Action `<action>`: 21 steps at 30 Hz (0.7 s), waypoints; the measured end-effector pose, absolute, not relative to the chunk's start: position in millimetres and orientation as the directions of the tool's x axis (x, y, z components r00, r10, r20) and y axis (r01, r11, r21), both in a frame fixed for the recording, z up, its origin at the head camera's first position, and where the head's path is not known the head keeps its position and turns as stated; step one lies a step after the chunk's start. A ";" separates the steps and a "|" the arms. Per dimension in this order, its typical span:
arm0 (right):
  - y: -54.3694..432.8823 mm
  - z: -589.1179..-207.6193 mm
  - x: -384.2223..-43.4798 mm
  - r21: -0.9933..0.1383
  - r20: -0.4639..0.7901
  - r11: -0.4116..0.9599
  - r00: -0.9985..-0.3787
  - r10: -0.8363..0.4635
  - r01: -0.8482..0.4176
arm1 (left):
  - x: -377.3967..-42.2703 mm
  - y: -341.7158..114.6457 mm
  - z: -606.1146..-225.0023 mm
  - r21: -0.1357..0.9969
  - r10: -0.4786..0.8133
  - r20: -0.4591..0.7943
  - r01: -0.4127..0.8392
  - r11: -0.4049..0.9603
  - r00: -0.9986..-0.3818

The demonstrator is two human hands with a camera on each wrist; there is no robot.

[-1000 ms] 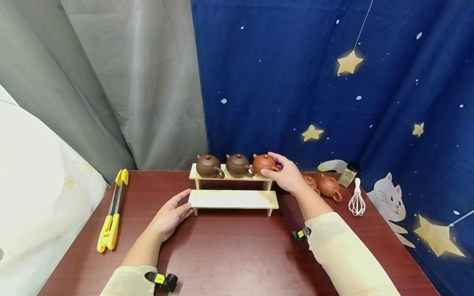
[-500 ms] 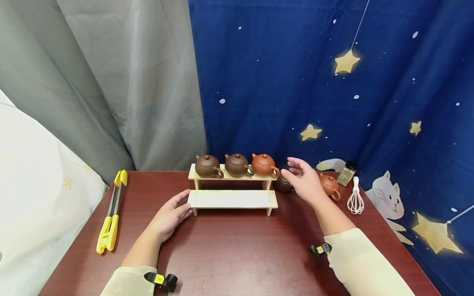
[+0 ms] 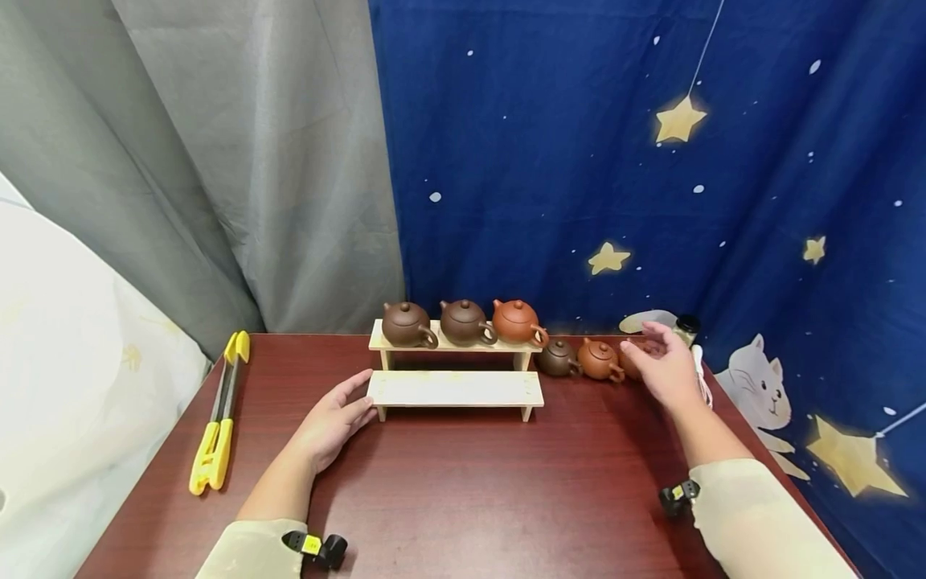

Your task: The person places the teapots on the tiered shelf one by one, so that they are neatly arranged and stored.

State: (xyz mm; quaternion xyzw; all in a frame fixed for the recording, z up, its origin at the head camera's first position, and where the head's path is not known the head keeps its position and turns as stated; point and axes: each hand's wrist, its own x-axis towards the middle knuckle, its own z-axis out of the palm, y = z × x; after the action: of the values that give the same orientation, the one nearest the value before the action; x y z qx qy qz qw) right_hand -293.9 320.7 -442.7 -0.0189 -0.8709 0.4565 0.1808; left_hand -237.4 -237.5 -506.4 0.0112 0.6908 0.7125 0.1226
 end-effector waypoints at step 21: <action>374.2 -473.6 -323.4 -0.735 0.019 0.676 -0.995 0.094 0.050 | -236.5 -235.5 -504.9 0.985 0.178 -0.166 -0.171 -0.014 -0.970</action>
State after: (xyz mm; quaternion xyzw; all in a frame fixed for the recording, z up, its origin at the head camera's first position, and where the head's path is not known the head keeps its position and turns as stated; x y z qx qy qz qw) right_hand -323.4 374.2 -473.6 -0.0391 -0.9150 0.4006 0.0274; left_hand -236.5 -235.5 -504.9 0.0027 0.6915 0.7119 0.1226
